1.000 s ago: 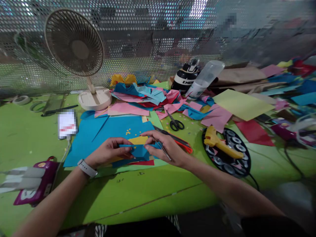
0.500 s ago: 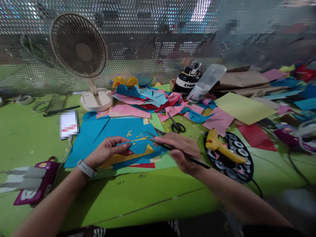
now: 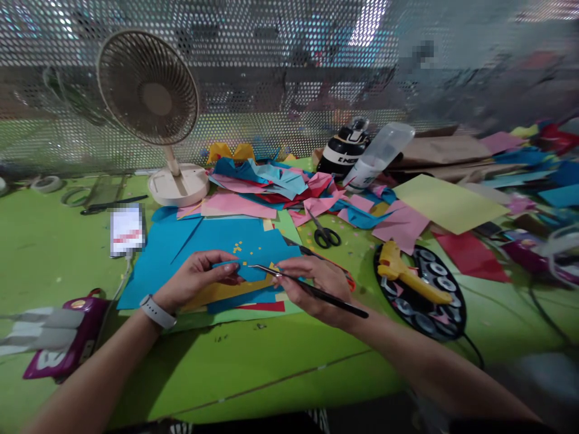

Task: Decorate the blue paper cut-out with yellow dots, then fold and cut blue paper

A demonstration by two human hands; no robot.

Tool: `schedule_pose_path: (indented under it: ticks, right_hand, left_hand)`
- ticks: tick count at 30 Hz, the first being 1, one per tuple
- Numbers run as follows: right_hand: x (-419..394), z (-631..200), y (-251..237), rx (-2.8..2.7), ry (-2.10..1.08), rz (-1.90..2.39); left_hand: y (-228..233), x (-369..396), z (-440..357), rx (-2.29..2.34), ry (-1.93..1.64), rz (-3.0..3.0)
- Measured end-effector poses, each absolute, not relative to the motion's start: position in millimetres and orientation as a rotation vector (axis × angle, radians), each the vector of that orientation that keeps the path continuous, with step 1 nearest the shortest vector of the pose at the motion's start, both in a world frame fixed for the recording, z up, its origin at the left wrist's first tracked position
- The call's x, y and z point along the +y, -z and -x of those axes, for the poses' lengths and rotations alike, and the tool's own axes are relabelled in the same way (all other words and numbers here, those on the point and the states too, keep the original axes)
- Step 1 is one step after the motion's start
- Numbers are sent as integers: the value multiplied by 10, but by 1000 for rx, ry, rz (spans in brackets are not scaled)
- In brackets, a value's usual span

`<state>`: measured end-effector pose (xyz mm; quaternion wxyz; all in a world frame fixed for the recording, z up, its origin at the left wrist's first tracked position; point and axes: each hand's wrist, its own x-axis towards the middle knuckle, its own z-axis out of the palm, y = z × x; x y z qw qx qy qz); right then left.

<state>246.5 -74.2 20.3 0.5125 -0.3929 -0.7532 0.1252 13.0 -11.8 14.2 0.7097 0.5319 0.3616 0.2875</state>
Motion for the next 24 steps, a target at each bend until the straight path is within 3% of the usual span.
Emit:
schedule_pose_path:
  ticks: [24]
  right_hand:
    - [-732, -2460, -202, -1877, -224, 932]
  left_hand:
    - [-163, -145, -137, 776, -619, -1182]
